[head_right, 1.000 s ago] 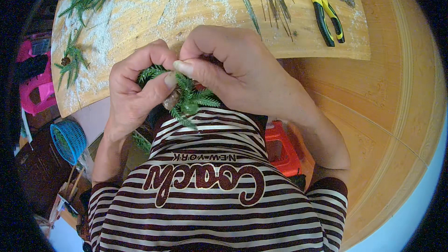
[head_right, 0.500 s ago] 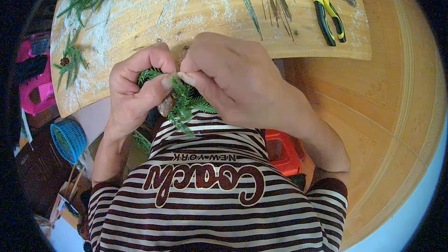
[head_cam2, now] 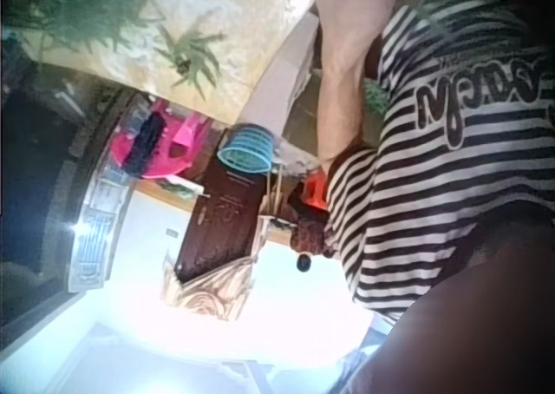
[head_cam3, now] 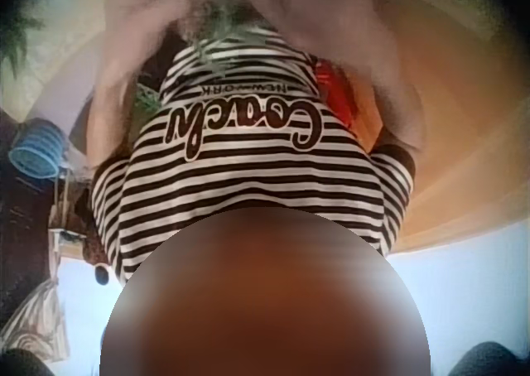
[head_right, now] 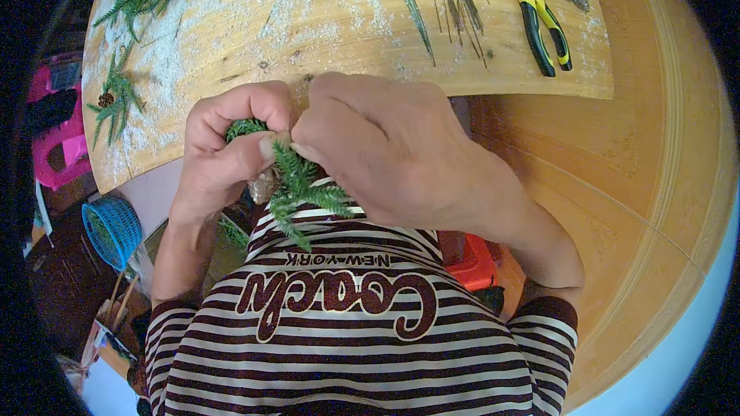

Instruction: Assembling artificial pine branches and decorative pinecones using wire and pliers at a workbench.

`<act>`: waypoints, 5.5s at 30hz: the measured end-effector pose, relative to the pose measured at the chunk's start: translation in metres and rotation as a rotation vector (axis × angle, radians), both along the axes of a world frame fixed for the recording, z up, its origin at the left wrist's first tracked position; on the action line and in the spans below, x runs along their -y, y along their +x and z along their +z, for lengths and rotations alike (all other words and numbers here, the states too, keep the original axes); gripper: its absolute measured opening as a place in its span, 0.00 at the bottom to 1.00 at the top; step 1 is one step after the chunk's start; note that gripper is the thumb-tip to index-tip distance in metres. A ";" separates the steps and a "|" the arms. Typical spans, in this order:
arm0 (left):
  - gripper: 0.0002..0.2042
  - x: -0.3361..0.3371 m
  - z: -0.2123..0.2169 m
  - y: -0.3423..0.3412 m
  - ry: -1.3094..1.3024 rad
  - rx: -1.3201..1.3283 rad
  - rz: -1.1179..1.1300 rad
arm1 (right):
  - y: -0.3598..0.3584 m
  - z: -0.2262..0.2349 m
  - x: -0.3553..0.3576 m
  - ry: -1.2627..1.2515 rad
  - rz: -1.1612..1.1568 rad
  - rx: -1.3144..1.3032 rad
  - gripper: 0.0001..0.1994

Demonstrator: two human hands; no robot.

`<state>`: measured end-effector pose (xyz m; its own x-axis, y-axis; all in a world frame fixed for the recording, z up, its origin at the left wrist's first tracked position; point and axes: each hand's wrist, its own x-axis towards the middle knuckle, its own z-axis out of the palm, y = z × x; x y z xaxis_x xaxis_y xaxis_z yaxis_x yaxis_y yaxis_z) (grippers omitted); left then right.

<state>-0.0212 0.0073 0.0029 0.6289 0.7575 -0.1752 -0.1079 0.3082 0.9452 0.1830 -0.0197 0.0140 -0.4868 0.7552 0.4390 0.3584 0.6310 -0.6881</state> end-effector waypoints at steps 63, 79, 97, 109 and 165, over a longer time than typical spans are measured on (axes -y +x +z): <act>0.08 -0.008 0.012 0.013 0.472 -0.226 -0.117 | 0.014 0.010 0.001 -0.008 0.022 0.133 0.12; 0.08 -0.006 0.005 0.017 0.699 -0.294 -0.081 | 0.017 0.002 0.002 0.009 -0.009 0.171 0.08; 0.07 -0.011 0.007 0.016 0.582 -0.235 -0.109 | 0.022 0.012 0.005 -0.140 -0.094 0.005 0.03; 0.08 -0.013 0.011 0.012 0.232 -0.077 -0.263 | 0.033 0.009 0.004 0.276 0.080 0.254 0.20; 0.10 0.002 0.012 0.018 0.861 -0.317 -0.112 | 0.017 0.003 0.013 -0.167 -0.005 -0.026 0.05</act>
<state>-0.0032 0.0049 0.0149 0.7253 0.6440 0.2435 0.1831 -0.5214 0.8335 0.1997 -0.0325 0.0168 -0.4731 0.8212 0.3191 0.3419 0.5050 -0.7925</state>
